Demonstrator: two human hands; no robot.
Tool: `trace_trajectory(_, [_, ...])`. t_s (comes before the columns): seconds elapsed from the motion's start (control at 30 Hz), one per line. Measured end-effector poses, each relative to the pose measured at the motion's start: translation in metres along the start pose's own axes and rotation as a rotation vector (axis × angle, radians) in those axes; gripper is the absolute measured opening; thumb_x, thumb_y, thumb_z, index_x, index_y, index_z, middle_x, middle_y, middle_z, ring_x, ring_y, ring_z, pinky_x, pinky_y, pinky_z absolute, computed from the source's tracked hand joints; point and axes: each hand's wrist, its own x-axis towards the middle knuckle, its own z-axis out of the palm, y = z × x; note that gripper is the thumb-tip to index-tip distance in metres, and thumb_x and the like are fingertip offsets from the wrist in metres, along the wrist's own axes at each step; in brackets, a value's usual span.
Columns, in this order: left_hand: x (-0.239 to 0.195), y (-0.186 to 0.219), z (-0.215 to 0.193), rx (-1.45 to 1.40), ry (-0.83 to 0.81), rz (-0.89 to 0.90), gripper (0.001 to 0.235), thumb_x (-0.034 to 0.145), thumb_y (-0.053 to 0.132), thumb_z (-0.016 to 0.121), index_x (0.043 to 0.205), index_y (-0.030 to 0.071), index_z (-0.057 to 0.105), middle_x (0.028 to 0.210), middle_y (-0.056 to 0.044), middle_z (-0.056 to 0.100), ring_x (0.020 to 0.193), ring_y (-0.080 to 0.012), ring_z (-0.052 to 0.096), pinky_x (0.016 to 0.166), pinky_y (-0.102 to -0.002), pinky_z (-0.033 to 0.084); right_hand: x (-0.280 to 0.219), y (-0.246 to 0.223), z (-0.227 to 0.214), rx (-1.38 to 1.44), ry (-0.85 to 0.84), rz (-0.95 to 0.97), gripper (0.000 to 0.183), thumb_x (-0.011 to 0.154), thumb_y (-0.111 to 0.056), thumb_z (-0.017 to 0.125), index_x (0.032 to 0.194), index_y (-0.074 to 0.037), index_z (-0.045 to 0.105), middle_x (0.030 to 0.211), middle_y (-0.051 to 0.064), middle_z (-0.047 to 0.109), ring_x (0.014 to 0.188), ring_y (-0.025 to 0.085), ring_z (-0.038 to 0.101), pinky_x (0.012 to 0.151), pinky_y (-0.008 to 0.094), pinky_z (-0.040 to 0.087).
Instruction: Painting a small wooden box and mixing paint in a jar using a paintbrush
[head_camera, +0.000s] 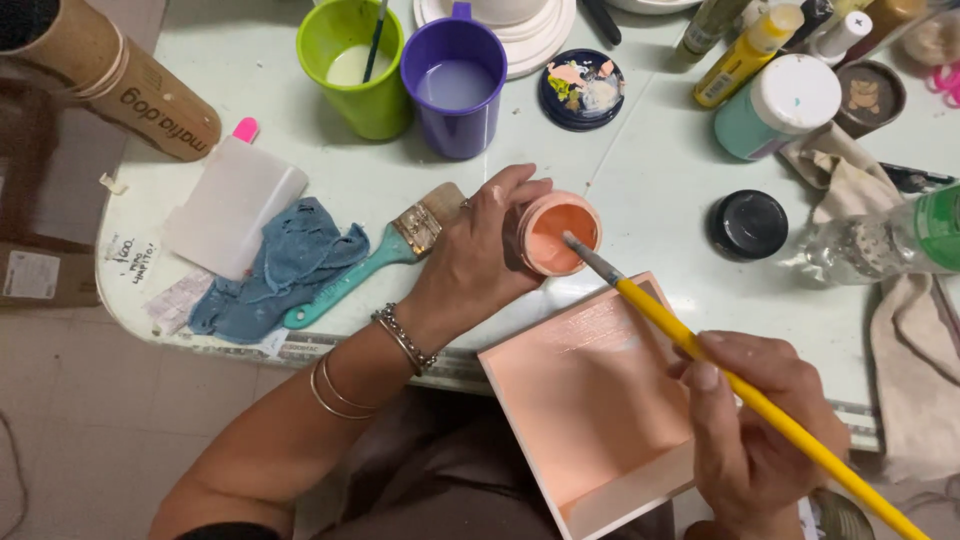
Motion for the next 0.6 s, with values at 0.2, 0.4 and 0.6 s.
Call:
trace_trajectory(0.2, [-0.002, 0.006, -0.002, -0.051, -0.047, -0.141, 0.081, 0.058, 0.012, 0.081, 0.120, 0.004, 0.031, 0.119, -0.006, 0.058, 0.111, -0.0246, 0.057, 0.091, -0.034, 0.046, 0.011, 0.001, 0.018, 0.027, -0.017, 0.026, 0.014, 0.092, 0.001, 0.048, 0.095, 0.008, 0.037, 0.078, 0.024, 0.057, 0.060, 0.022, 0.060, 0.057, 0.024, 0.046])
trace_trajectory(0.4, [-0.001, 0.007, -0.001, -0.025, -0.057, -0.166, 0.081, 0.057, 0.015, 0.082, 0.119, 0.004, 0.031, 0.120, -0.005, 0.057, 0.115, -0.0218, 0.055, 0.091, -0.033, 0.046, 0.020, -0.009, 0.024, -0.044, -0.117, 0.087, 0.012, 0.090, -0.004, 0.053, 0.089, 0.005, 0.045, 0.081, 0.018, 0.064, 0.062, 0.017, 0.064, 0.052, 0.022, 0.052])
trace_trajectory(0.6, [-0.003, 0.007, 0.000, -0.001, -0.050, -0.104, 0.078, 0.061, 0.016, 0.083, 0.120, 0.005, 0.033, 0.119, -0.004, 0.058, 0.115, -0.0216, 0.055, 0.093, -0.033, 0.046, 0.026, -0.006, 0.027, 0.019, -0.163, 0.224, 0.014, 0.090, -0.006, 0.053, 0.085, 0.002, 0.044, 0.080, 0.014, 0.066, 0.052, 0.012, 0.059, 0.049, 0.020, 0.051])
